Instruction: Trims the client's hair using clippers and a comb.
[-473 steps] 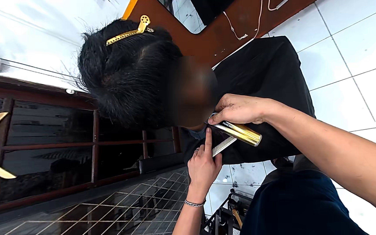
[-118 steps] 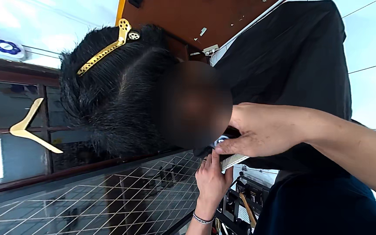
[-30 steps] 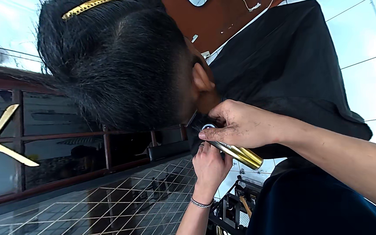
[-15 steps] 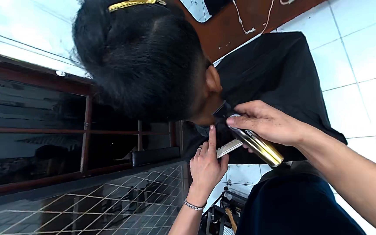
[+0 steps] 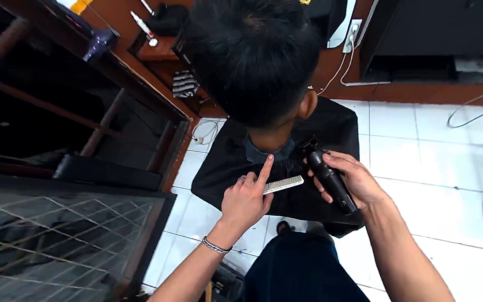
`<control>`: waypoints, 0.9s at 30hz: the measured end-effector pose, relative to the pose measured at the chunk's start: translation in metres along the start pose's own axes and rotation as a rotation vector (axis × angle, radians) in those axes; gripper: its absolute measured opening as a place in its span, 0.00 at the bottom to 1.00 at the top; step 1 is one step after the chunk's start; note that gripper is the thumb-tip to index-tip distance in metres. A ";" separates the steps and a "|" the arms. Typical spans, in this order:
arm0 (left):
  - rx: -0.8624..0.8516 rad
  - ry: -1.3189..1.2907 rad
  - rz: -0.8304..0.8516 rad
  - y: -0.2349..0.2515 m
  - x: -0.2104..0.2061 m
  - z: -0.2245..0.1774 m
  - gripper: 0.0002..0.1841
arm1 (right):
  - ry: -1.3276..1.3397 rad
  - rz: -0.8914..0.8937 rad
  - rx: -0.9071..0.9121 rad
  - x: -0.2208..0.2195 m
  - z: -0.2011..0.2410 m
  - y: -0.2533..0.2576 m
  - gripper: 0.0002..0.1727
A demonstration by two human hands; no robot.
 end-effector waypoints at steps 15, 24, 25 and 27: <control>0.100 0.012 -0.008 0.010 -0.007 -0.005 0.41 | 0.081 -0.015 0.184 0.000 0.013 0.031 0.15; 0.106 0.014 -0.006 0.008 -0.008 -0.003 0.41 | 0.064 0.007 0.162 -0.006 0.009 0.044 0.12; 0.099 0.015 -0.012 0.008 -0.008 -0.004 0.41 | 0.049 0.000 0.152 -0.006 0.008 0.044 0.11; 0.094 0.012 -0.007 0.007 -0.009 -0.003 0.41 | 0.012 -0.009 0.118 -0.008 0.007 0.042 0.10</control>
Point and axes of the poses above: each hand's wrist, its own y-axis towards the middle knuckle, its own x-axis out of the back of the hand, z = x × y, the point moved 8 cm from there along y, towards the middle knuckle, and after that the axes turned 14 degrees about -y, right-handed, at the moved point
